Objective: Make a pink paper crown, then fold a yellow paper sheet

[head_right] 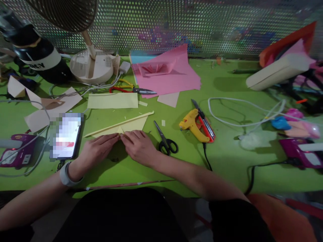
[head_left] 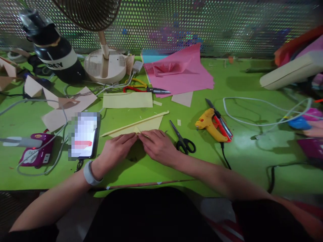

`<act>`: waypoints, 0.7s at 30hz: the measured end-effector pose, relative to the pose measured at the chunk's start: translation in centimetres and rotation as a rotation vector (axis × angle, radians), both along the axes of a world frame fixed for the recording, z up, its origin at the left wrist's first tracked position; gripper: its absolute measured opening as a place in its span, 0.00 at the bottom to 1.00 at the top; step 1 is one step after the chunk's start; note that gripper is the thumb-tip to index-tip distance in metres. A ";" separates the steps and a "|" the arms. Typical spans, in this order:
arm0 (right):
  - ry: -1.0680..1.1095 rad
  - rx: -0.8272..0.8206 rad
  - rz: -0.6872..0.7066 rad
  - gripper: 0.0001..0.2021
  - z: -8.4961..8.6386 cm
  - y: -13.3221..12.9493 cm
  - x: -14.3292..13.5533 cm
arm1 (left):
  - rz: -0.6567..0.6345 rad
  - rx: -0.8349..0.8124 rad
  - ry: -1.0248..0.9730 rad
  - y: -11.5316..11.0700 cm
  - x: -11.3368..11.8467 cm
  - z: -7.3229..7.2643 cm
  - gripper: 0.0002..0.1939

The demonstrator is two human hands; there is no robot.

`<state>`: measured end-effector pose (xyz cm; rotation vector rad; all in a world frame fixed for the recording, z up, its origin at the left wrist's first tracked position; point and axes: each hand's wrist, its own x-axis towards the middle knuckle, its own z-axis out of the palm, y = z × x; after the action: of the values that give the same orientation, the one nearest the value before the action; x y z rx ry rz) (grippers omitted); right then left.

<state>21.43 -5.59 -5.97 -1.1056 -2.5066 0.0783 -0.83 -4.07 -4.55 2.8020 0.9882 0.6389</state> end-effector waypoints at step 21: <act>-0.023 0.038 -0.015 0.15 -0.2 -0.1 -0.1 | 0.046 0.054 0.140 0.3 0.4 -0.5 0.13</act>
<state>21.35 -5.68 -6.15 -1.1157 -2.5087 0.0139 -0.38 -3.77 -5.01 2.9130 1.0785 0.4868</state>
